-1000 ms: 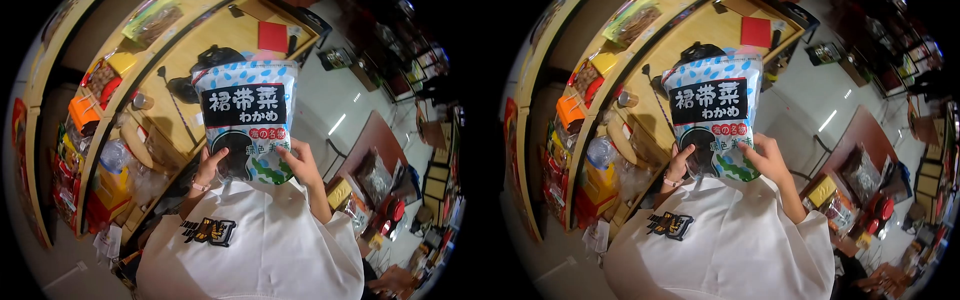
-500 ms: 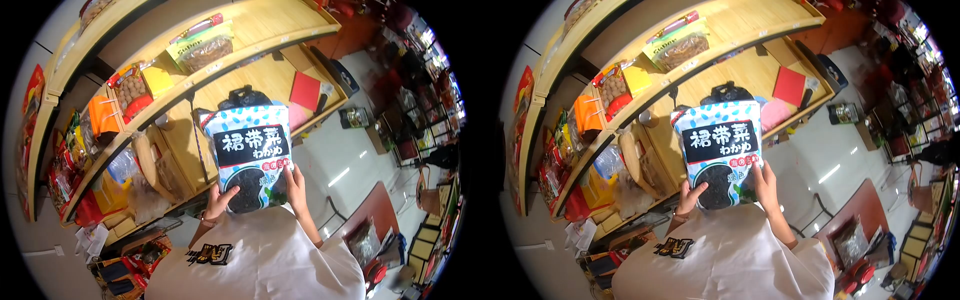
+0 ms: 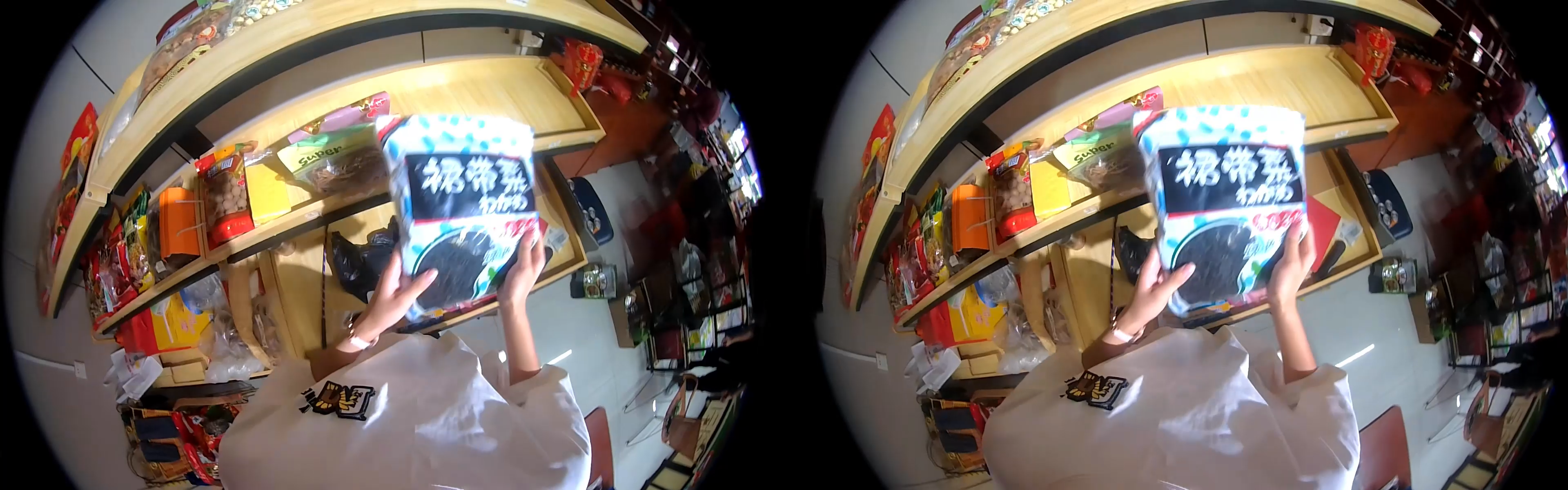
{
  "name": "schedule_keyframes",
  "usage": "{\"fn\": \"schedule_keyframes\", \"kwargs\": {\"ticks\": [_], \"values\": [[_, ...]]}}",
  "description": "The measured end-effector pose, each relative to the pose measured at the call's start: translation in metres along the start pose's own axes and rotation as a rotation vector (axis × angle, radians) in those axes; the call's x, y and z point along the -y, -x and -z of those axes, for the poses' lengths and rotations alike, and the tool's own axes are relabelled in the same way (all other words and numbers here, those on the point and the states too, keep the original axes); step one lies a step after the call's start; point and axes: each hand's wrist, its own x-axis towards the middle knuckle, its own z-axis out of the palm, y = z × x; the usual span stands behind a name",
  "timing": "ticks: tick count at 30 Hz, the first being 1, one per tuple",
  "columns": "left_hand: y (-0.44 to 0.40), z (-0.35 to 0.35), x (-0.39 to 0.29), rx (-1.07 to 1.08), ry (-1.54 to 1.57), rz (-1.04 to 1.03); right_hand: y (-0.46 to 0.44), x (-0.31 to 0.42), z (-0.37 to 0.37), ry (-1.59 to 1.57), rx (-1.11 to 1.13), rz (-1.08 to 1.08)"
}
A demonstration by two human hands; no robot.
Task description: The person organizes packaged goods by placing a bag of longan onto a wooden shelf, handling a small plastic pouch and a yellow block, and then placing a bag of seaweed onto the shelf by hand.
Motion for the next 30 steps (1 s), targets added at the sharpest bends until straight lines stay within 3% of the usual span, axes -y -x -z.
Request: {"fn": "schedule_keyframes", "kwargs": {"ticks": [4, 7, 10, 12, 13, 16, 17, 18, 20, 26, 30], "values": [[-0.079, -0.016, 0.012, -0.025, -0.288, -0.279, -0.109, -0.001, -0.027, -0.161, 0.045, 0.053], [-0.118, -0.03, -0.009, -0.066, -0.794, -0.461, -0.18, -0.015, -0.059, -0.229, 0.102, 0.015], [-0.144, -0.026, 0.006, -0.074, -0.791, -0.34, -0.236, -0.037, -0.085, -0.159, 0.188, 0.003], [-0.155, -0.018, 0.026, -0.126, -0.973, -0.386, -0.258, -0.062, -0.097, -0.146, 0.264, 0.013], [-0.159, -0.016, 0.031, -0.144, -1.012, -0.406, -0.264, -0.076, -0.101, 0.085, 0.199, 0.077], [-0.171, -0.008, 0.046, -0.142, -1.089, -0.479, -0.273, -0.13, -0.101, 0.621, 0.347, 0.203], [-0.178, -0.003, 0.055, -0.097, -1.13, -0.481, -0.284, -0.17, -0.094, 0.73, 0.26, 0.395], [-0.185, 0.001, 0.061, -0.051, -1.169, -0.488, -0.283, -0.169, -0.093, 0.728, 0.262, 0.387], [-0.199, 0.008, 0.072, -0.063, -1.227, -0.484, -0.289, -0.163, -0.09, 0.82, 0.344, 0.135], [-0.215, 0.008, 0.103, -0.114, -1.541, -0.391, -0.293, -0.169, -0.084, 0.769, 0.326, 0.134], [-0.213, 0.004, 0.107, -0.134, -1.573, -0.386, -0.286, -0.154, -0.088, 0.818, 0.322, 0.019]]}}
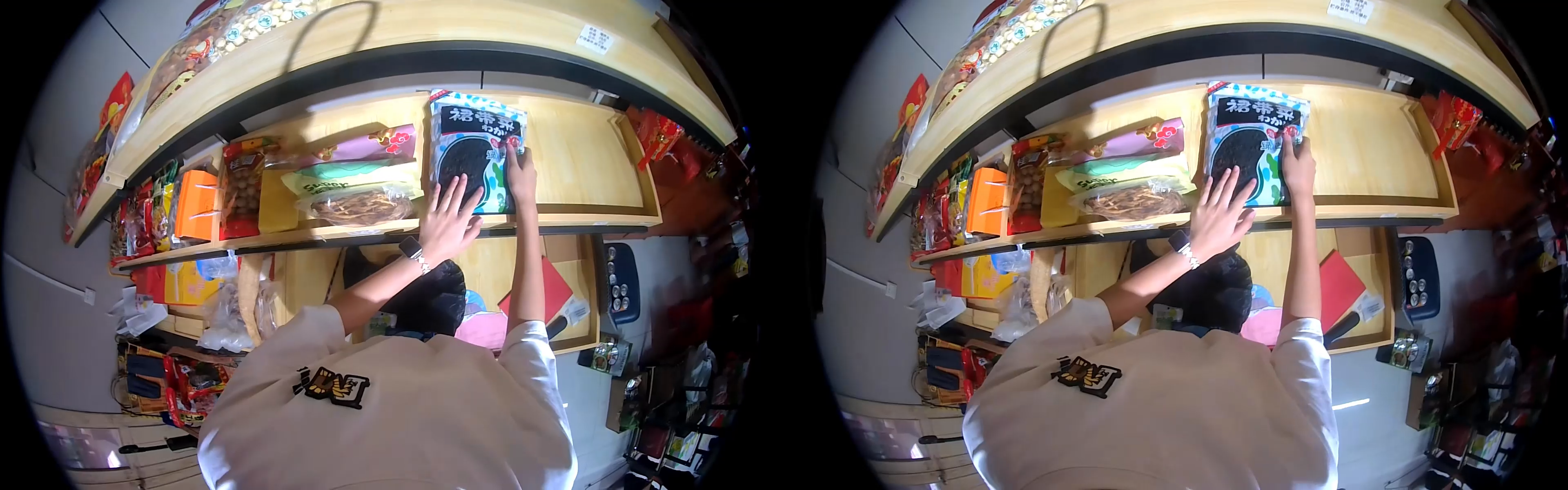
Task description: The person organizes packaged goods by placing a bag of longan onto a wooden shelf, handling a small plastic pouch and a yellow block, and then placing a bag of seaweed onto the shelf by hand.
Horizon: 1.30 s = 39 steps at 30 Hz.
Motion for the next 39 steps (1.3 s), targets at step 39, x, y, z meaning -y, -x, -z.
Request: {"fn": "schedule_keyframes", "kwargs": {"ticks": [39], "values": [[0.012, -0.017, 0.003, -0.046, -0.139, 0.008, 0.029, 0.05, -0.094, 0.67, 0.181, 0.456]]}}
